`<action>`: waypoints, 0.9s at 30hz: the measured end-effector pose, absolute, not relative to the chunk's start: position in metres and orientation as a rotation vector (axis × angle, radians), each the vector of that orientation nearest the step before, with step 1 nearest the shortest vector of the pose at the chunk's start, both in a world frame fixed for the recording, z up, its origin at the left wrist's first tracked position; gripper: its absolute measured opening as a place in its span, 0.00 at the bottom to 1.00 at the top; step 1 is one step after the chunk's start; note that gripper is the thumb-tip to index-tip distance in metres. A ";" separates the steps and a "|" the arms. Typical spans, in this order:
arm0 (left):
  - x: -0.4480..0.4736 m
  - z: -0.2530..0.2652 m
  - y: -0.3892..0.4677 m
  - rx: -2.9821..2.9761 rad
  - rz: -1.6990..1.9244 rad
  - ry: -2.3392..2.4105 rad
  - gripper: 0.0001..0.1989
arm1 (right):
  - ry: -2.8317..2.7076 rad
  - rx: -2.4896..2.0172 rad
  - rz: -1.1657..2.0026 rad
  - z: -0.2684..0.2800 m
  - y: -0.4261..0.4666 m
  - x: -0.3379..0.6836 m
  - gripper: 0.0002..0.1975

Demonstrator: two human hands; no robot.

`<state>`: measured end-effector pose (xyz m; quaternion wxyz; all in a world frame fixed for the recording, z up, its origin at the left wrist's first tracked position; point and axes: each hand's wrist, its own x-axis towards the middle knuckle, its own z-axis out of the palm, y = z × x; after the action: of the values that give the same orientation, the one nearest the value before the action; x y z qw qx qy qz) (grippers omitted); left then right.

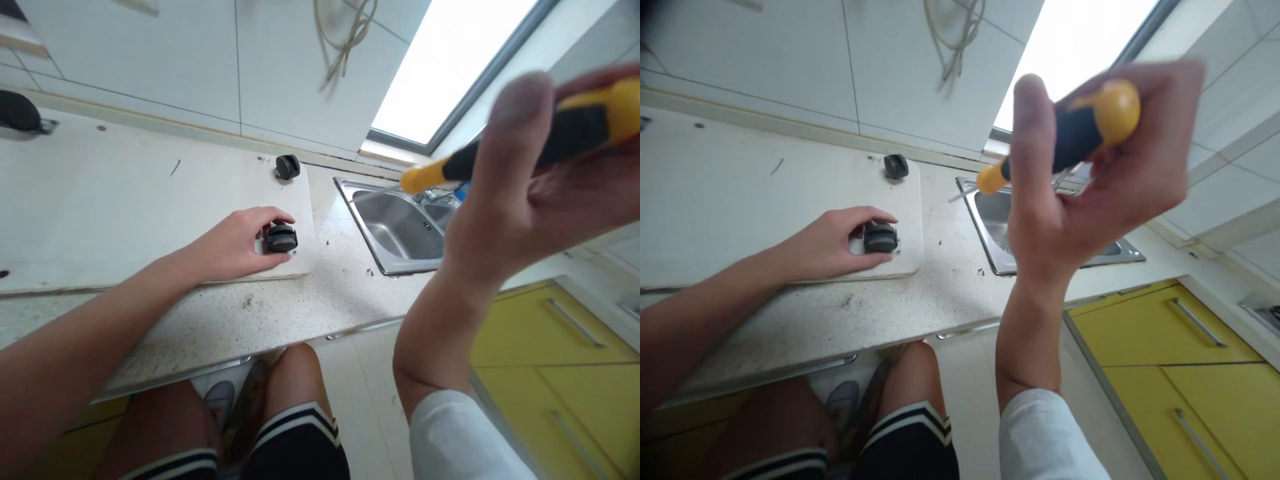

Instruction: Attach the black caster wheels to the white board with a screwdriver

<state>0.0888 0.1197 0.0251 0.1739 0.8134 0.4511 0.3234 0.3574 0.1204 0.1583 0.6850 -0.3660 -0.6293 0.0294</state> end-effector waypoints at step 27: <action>0.090 0.033 0.115 2.291 0.850 1.233 0.56 | -1.937 -2.346 -0.057 0.011 0.101 0.436 0.15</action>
<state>0.0903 0.1154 0.0326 0.2010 0.8199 0.4414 0.3042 0.4363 0.1015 0.0112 0.0494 -0.7699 -0.6359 -0.0186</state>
